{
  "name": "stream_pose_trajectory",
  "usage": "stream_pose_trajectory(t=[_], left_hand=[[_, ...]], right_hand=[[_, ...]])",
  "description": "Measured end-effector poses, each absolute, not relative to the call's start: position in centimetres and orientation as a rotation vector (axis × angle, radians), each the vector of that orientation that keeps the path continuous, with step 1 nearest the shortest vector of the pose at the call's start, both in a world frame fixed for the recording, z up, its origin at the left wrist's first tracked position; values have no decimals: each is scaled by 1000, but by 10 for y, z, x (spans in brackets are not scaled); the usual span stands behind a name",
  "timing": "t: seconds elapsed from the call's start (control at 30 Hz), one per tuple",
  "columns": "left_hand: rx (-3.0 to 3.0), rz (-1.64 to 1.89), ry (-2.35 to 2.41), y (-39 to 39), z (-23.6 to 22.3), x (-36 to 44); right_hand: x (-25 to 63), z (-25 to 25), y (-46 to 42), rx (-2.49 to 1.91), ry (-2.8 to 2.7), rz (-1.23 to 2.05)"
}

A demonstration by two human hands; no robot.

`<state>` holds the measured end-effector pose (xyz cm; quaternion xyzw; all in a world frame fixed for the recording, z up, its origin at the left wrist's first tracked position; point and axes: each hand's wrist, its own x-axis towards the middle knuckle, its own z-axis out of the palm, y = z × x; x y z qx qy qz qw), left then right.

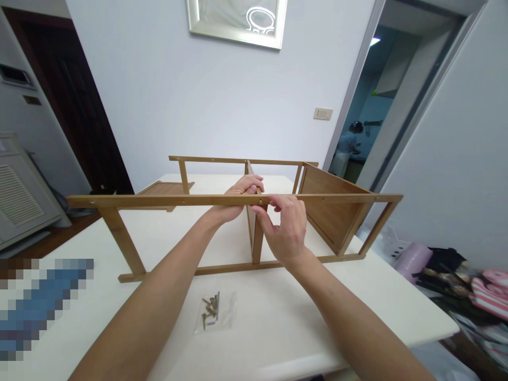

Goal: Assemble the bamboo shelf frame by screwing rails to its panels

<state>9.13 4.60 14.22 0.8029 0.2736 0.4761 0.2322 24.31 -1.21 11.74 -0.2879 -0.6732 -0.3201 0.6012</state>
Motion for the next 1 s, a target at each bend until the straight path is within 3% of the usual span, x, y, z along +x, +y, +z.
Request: stream_pose_trajectory(t=[1.0], left_hand=[[2222,1310,714,48,140,91]], right_hand=[[244,116,-15,-658,-1579,-709]])
